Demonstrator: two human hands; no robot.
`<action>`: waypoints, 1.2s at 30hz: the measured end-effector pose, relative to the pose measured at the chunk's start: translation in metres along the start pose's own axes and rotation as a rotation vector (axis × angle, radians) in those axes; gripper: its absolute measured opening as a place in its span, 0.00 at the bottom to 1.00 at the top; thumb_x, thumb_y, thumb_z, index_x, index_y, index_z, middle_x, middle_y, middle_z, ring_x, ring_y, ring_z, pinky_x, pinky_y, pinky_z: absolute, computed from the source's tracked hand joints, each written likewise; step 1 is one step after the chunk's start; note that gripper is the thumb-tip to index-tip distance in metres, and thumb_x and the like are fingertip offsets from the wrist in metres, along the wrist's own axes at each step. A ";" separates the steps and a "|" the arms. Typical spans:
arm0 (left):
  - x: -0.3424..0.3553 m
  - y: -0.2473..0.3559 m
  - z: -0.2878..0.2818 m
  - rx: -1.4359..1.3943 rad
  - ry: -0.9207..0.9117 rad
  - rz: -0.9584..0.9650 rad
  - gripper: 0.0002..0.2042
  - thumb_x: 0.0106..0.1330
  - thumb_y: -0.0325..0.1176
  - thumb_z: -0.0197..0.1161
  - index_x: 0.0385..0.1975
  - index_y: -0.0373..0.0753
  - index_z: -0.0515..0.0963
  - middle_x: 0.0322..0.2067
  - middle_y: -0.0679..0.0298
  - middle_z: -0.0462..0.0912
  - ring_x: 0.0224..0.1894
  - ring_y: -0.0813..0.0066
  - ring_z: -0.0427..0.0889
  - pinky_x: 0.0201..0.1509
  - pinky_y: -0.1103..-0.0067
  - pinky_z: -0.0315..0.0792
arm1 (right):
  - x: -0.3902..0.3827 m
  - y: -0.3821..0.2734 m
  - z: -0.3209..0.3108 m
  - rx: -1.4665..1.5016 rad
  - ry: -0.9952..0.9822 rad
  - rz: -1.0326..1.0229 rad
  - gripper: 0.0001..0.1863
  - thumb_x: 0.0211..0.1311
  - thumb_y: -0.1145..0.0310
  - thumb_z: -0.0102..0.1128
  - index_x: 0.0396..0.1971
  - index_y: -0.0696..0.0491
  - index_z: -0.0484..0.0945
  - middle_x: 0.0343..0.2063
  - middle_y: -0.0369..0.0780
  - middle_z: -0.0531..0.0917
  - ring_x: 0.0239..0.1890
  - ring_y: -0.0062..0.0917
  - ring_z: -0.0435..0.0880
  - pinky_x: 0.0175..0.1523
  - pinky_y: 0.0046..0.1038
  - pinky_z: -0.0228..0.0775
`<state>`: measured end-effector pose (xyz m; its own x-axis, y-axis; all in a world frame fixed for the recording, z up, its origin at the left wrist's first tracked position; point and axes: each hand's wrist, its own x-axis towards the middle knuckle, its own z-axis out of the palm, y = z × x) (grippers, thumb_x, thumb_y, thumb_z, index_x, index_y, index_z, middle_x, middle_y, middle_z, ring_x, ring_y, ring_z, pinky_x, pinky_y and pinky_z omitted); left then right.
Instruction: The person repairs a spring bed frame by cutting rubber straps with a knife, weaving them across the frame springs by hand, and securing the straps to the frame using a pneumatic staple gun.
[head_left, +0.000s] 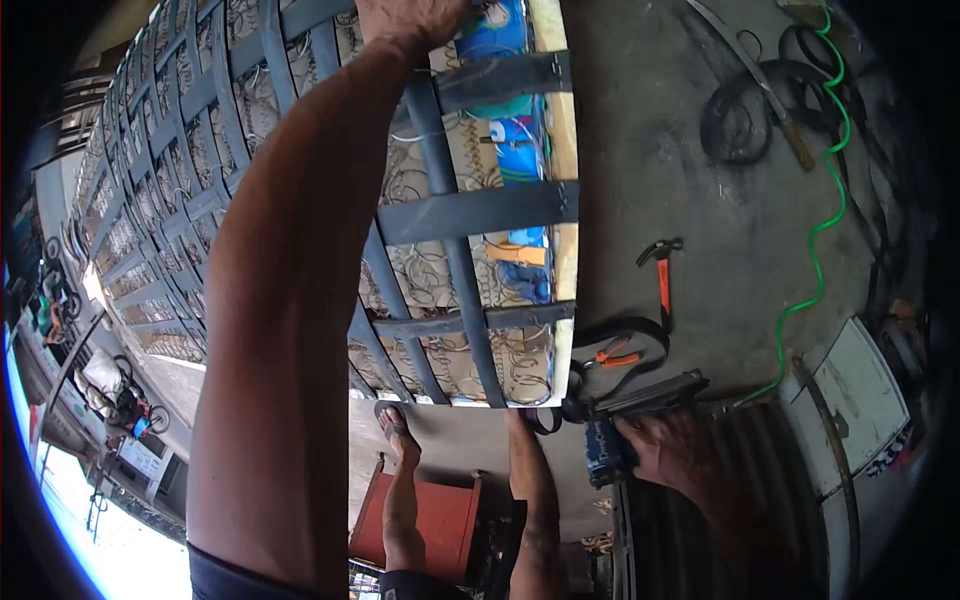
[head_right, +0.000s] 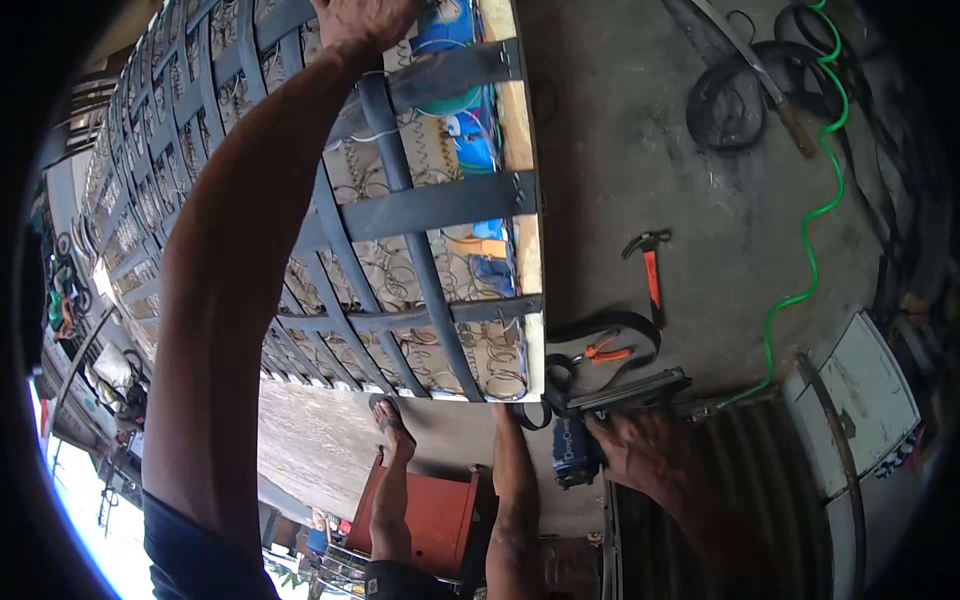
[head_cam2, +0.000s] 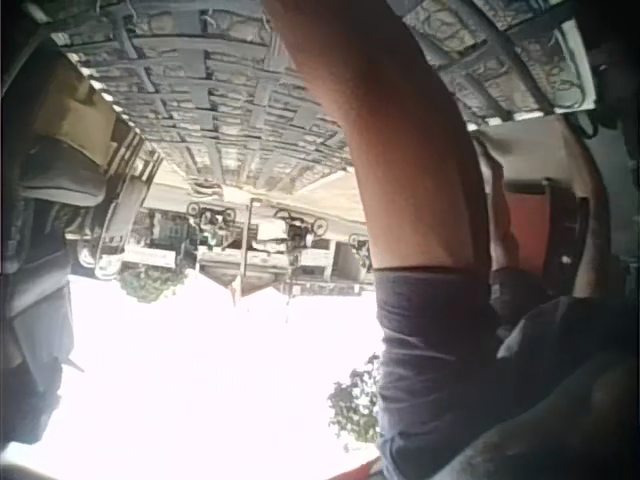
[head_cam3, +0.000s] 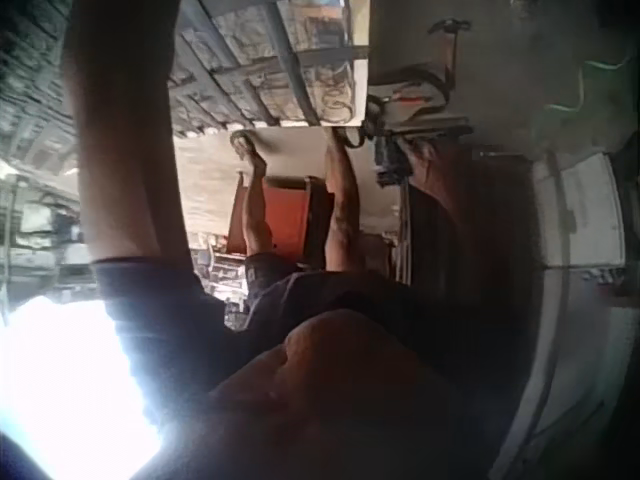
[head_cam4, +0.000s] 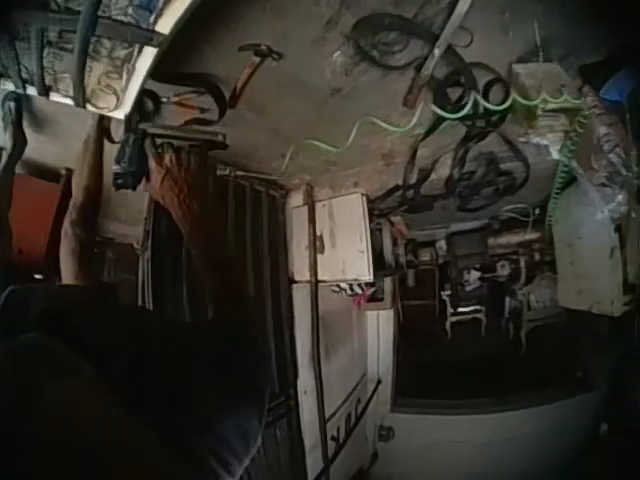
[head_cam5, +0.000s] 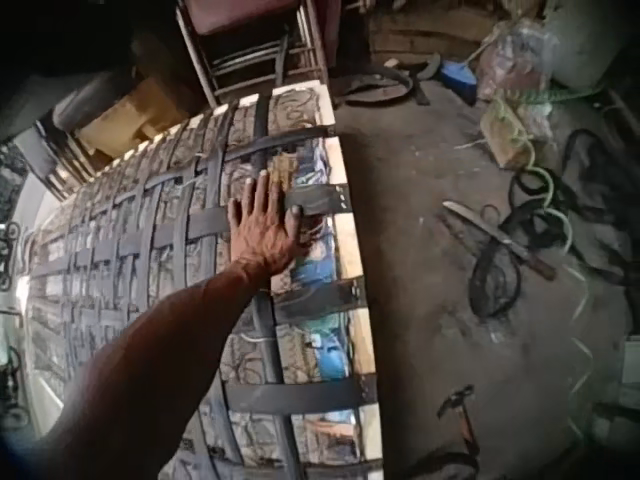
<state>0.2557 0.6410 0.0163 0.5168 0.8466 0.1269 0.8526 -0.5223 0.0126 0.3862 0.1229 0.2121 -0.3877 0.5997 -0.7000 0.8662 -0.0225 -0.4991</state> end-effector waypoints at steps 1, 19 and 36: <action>0.006 -0.007 -0.003 -0.049 -0.047 0.004 0.37 0.74 0.58 0.40 0.76 0.40 0.51 0.78 0.57 0.45 0.80 0.54 0.40 0.79 0.52 0.36 | 0.002 -0.014 0.014 0.008 0.027 -0.007 0.39 0.41 0.57 0.76 0.60 0.44 0.76 0.42 0.42 0.86 0.46 0.38 0.85 0.55 0.46 0.71; -0.835 0.021 -0.358 -0.357 -1.224 -0.552 0.29 0.68 0.41 0.55 0.66 0.31 0.65 0.66 0.42 0.66 0.69 0.40 0.63 0.73 0.57 0.57 | 0.039 -0.093 0.106 -0.129 -0.076 0.160 0.25 0.48 0.63 0.65 0.50 0.47 0.82 0.29 0.51 0.85 0.33 0.45 0.88 0.42 0.46 0.79; -0.850 0.016 -0.395 -0.433 -1.005 -0.973 0.18 0.66 0.37 0.57 0.55 0.42 0.78 0.58 0.59 0.79 0.60 0.57 0.75 0.65 0.64 0.69 | 0.100 -0.145 0.067 -0.465 -0.132 -0.214 0.20 0.52 0.60 0.64 0.47 0.45 0.82 0.30 0.47 0.86 0.36 0.45 0.87 0.43 0.44 0.80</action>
<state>-0.2004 -0.1272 0.3006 -0.2472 0.4937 -0.8337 0.8936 0.4490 0.0010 0.2007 0.1326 0.1808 -0.5818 0.4457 -0.6804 0.8000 0.4646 -0.3797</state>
